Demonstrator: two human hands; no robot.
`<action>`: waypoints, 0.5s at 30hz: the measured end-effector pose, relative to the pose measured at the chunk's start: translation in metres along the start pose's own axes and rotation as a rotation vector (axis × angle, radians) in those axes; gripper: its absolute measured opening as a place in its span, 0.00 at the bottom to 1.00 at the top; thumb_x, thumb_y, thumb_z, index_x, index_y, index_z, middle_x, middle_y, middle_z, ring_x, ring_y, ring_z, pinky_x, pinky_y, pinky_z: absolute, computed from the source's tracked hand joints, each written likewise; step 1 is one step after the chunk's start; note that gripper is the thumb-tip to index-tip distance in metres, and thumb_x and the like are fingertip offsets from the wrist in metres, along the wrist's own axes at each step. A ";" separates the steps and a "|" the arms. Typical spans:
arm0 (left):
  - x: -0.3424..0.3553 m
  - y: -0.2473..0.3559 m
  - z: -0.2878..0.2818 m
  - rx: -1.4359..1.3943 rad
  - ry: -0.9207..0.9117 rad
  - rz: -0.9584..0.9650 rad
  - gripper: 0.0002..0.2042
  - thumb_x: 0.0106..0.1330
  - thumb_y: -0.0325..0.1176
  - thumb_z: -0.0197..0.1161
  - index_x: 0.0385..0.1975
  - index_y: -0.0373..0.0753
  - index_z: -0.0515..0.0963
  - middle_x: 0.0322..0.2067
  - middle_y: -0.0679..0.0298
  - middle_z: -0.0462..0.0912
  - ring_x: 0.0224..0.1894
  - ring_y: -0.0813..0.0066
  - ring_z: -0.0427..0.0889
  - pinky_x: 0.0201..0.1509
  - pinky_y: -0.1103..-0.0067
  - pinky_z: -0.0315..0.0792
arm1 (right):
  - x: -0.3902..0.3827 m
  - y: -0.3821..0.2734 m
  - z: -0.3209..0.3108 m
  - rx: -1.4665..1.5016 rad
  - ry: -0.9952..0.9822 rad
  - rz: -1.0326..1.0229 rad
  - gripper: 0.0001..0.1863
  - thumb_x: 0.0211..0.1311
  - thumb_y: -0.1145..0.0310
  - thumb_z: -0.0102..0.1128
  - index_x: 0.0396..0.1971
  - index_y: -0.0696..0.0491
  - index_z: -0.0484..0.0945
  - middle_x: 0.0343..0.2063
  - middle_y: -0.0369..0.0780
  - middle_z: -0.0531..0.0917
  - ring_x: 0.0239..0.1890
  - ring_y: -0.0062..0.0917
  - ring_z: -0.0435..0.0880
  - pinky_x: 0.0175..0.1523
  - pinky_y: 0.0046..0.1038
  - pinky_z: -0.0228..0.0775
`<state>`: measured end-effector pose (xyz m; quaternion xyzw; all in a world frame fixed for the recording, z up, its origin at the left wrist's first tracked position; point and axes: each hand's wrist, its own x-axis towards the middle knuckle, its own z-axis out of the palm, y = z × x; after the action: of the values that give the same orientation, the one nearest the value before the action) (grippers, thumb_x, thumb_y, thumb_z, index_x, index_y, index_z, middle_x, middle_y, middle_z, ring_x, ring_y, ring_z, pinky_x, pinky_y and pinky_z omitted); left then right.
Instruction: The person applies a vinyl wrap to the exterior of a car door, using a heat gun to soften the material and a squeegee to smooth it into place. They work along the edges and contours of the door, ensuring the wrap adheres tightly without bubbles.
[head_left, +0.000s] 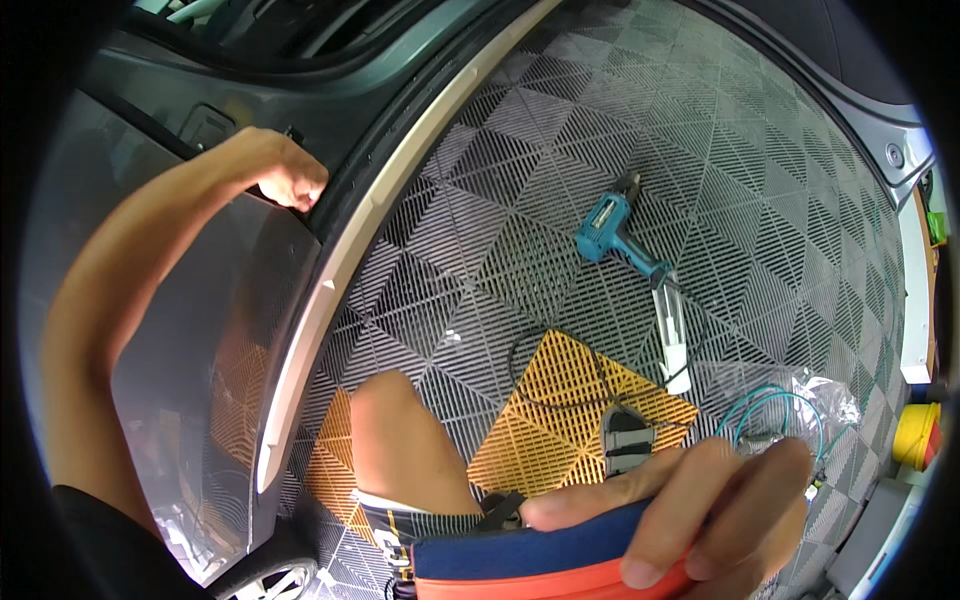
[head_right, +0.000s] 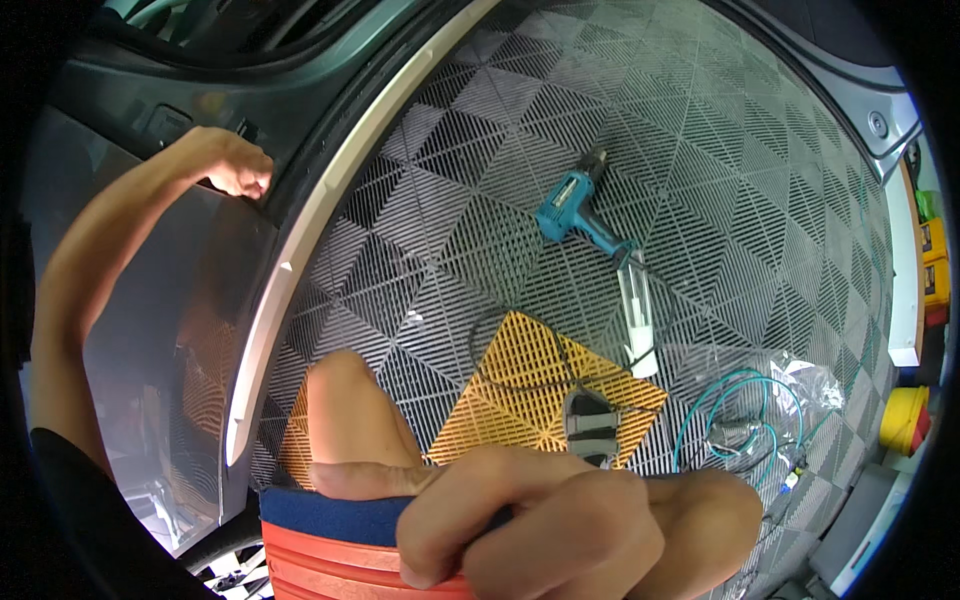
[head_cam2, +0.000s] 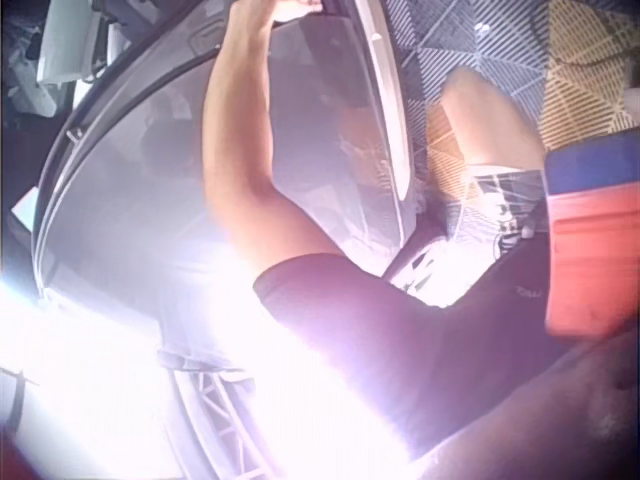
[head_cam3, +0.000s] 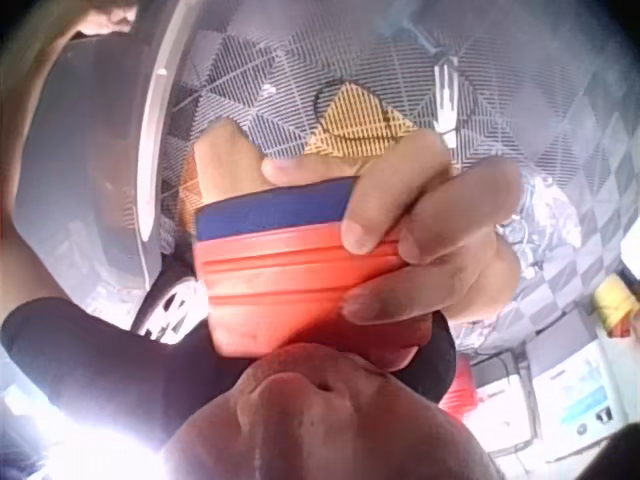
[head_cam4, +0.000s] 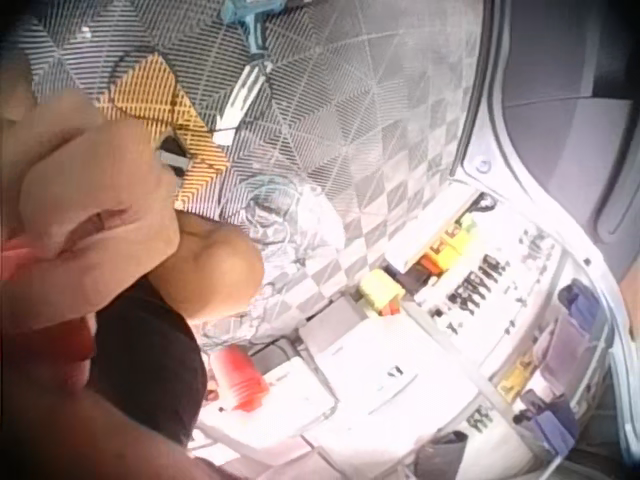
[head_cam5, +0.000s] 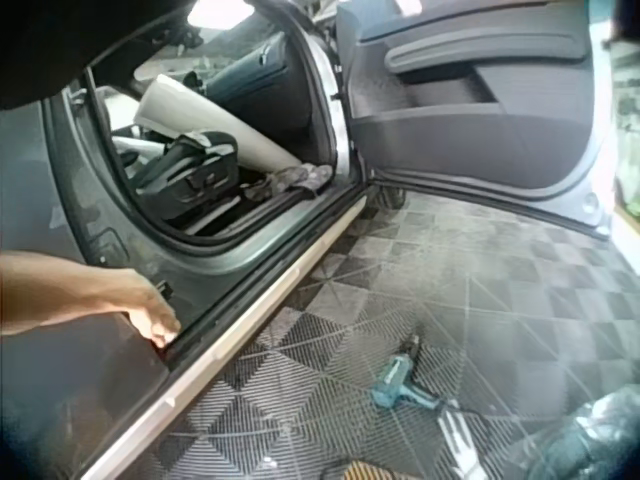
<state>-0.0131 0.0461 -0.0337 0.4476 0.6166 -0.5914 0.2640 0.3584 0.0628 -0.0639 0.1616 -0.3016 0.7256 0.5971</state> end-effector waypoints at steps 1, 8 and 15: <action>-0.001 0.004 -0.004 -0.036 0.015 -0.021 0.14 0.66 0.40 0.52 0.41 0.40 0.80 0.35 0.58 0.83 0.40 0.58 0.81 0.43 0.67 0.74 | 0.001 -0.011 0.007 -0.083 0.034 0.064 0.16 0.58 0.73 0.59 0.15 0.60 0.65 0.30 0.44 0.61 0.30 0.31 0.69 0.37 0.64 0.75; 0.014 0.007 0.001 -0.048 0.117 -0.042 0.11 0.62 0.41 0.58 0.31 0.40 0.80 0.30 0.58 0.82 0.35 0.58 0.80 0.36 0.65 0.72 | 0.045 0.007 -0.102 0.134 -0.493 0.326 0.11 0.61 0.71 0.54 0.38 0.63 0.72 0.42 0.47 0.68 0.41 0.34 0.76 0.52 0.47 0.69; 0.022 0.007 0.002 0.031 0.076 -0.081 0.11 0.63 0.38 0.56 0.32 0.36 0.79 0.31 0.54 0.82 0.35 0.55 0.80 0.36 0.64 0.72 | -0.001 0.136 -0.431 -2.341 -0.329 1.117 0.31 0.53 0.76 0.49 0.60 0.60 0.62 0.54 0.56 0.69 0.60 0.49 0.66 0.62 0.49 0.56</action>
<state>-0.0180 0.0486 -0.0563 0.4485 0.6347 -0.5935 0.2091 0.2814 0.3193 -0.4280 -0.5105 -0.8448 0.1550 -0.0408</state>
